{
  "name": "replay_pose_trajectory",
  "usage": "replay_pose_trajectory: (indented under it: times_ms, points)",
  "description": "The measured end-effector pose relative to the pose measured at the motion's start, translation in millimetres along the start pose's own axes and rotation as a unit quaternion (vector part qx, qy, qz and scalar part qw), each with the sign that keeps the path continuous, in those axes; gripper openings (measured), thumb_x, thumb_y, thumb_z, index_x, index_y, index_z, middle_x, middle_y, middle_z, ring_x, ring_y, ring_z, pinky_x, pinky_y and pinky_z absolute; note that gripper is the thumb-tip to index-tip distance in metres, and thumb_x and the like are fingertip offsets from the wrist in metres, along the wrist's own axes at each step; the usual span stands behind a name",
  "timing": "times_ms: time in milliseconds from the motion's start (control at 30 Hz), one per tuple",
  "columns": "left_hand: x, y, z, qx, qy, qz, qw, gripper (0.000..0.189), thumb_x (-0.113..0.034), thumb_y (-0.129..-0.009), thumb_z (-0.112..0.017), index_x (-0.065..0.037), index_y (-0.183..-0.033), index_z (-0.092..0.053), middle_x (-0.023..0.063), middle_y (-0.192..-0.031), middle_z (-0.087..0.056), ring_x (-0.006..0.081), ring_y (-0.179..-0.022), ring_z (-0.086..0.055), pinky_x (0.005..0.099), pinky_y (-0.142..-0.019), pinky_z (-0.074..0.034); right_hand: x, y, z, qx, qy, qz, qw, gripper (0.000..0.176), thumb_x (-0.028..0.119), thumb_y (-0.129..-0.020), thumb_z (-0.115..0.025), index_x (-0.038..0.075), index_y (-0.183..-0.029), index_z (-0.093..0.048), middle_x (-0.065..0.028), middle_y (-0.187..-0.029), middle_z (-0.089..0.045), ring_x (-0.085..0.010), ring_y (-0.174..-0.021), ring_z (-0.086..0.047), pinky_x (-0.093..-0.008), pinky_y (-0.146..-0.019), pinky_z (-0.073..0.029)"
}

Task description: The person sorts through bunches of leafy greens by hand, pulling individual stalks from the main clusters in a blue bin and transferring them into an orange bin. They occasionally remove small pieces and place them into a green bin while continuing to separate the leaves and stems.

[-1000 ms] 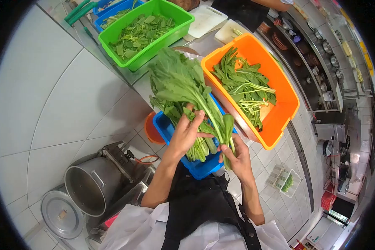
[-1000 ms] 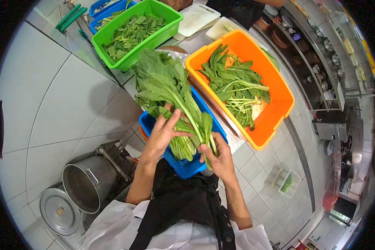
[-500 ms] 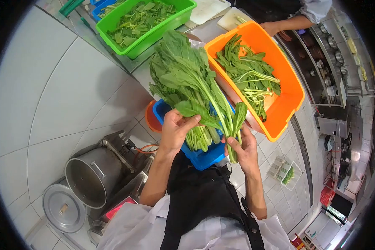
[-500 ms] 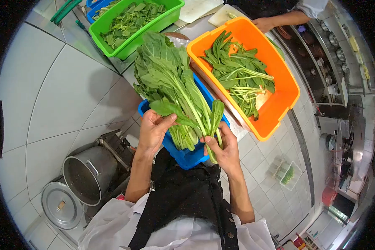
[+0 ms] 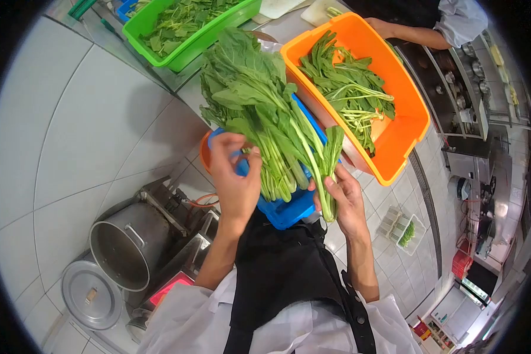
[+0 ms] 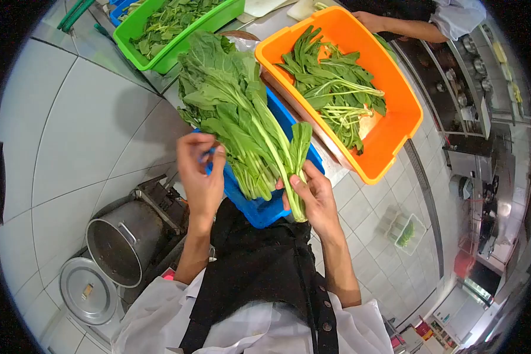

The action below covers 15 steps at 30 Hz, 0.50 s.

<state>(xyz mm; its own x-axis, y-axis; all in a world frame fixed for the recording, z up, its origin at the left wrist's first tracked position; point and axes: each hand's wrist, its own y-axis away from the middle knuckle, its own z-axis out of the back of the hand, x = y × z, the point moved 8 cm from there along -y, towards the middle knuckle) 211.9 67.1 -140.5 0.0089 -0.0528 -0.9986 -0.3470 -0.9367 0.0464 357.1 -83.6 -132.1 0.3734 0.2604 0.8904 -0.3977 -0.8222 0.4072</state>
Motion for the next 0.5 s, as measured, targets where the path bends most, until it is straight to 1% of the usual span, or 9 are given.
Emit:
replay_pose_trajectory:
  times_ms: [33, 67, 100, 167, 233, 333, 367, 467, 500]
  points:
    - [-28, 6, 11, -0.1, -0.127, -0.122, 0.979, 0.018, 0.001, -0.087, -0.061, 0.0, -0.103, -0.053, 0.008, -0.098, -0.06, 0.015, -0.083, -0.058, 0.0308, -0.072, -0.05, 0, 0, 0, -0.002, 0.0, -0.001, 1.0, 0.031, 0.017, -0.1, -0.048, -0.002, -0.124, -0.049, -0.0093, -0.088, -0.064, -0.0123, -0.058, -0.056, -0.0235, -0.055, -0.046]
    - [-47, 11, 10, -0.116, -0.125, -0.164, 0.972, 0.021, 0.003, -0.082, -0.067, -0.001, -0.098, -0.054, 0.0095, -0.099, -0.057, 0.0172, -0.086, -0.055, 0.0302, -0.078, -0.046, 0, 1, -2, 0.002, 0.01, 0.002, 1.0, 0.031, 0.018, -0.101, -0.047, -0.001, -0.125, -0.049, -0.0093, -0.088, -0.063, -0.0121, -0.059, -0.056, -0.0234, -0.055, -0.046]
    - [-55, 12, 9, -0.116, -0.125, -0.162, 0.972, 0.021, 0.003, -0.082, -0.067, -0.001, -0.098, -0.054, 0.0095, -0.099, -0.057, 0.0172, -0.086, -0.055, 0.0302, -0.078, -0.046, -1, 2, -3, 0.008, 0.02, 0.004, 1.0, 0.032, 0.02, -0.101, -0.046, -0.001, -0.126, -0.049, -0.0093, -0.089, -0.063, -0.0119, -0.059, -0.056, -0.0234, -0.055, -0.046]
    - [-78, 22, -24, 0.07, -0.159, -0.266, 0.948, 0.023, -0.001, -0.077, -0.071, -0.001, -0.096, -0.057, 0.0124, -0.099, -0.054, 0.0232, -0.09, -0.054, 0.0326, -0.081, -0.045, -5, 3, -5, 0.002, 0.011, 0.001, 1.0, 0.033, 0.02, -0.101, -0.046, 0.0, -0.127, -0.049, -0.0086, -0.088, -0.063, -0.0115, -0.061, -0.056, -0.0234, -0.056, -0.046]
    - [-83, 19, -51, 0.126, -0.21, -0.259, 0.934, 0.028, -0.004, -0.073, -0.074, -0.001, -0.096, -0.059, 0.0132, -0.095, -0.054, 0.0289, -0.089, -0.054, 0.0356, -0.079, -0.045, -7, 2, -7, 0.0, 0.003, 0.002, 1.0, 0.034, 0.021, -0.102, -0.046, 0.0, -0.129, -0.049, -0.0079, -0.088, -0.062, -0.0111, -0.062, -0.056, -0.0235, -0.056, -0.046]
    - [-56, 18, -67, 0.148, -0.251, -0.257, 0.921, 0.032, -0.007, -0.072, -0.075, -0.003, -0.1, -0.06, 0.0121, -0.093, -0.056, 0.0304, -0.088, -0.055, 0.0374, -0.078, -0.045, -11, 2, -5, -0.023, 0.038, 0.018, 0.999, 0.035, 0.02, -0.101, -0.046, 0.0, -0.13, -0.049, -0.0066, -0.088, -0.062, -0.0107, -0.063, -0.057, -0.0237, -0.056, -0.046]
    - [-51, 19, -66, 0.149, -0.251, -0.259, 0.921, 0.032, -0.007, -0.072, -0.075, -0.003, -0.1, -0.06, 0.0121, -0.093, -0.056, 0.0304, -0.088, -0.055, 0.0374, -0.078, -0.045, -12, 2, -2, -0.033, 0.042, 0.015, 0.998, 0.035, 0.02, -0.101, -0.047, 0.0, -0.13, -0.049, -0.0062, -0.088, -0.061, -0.0105, -0.063, -0.057, -0.0236, -0.056, -0.046]
    - [-44, 21, -55, 0.158, -0.198, -0.224, 0.941, 0.029, -0.008, -0.073, -0.075, -0.004, -0.098, -0.06, 0.0121, -0.094, -0.058, 0.0292, -0.088, -0.056, 0.0359, -0.076, -0.045, -12, 6, 1, -0.06, 0.027, 0.017, 0.998, 0.035, 0.02, -0.1, -0.049, 0.0, -0.129, -0.049, -0.0059, -0.088, -0.061, -0.0103, -0.063, -0.056, -0.0233, -0.056, -0.046]
    - [-40, 19, -50, 0.167, -0.179, -0.173, 0.954, 0.027, -0.009, -0.076, -0.073, -0.004, -0.099, -0.059, 0.0111, -0.094, -0.058, 0.0265, -0.088, -0.057, 0.0345, -0.075, -0.045, -12, 6, 2, -0.072, 0.008, 0.023, 0.997, 0.035, 0.019, -0.1, -0.051, -0.001, -0.128, -0.05, -0.0061, -0.089, -0.061, -0.0102, -0.063, -0.056, -0.0231, -0.056, -0.045]
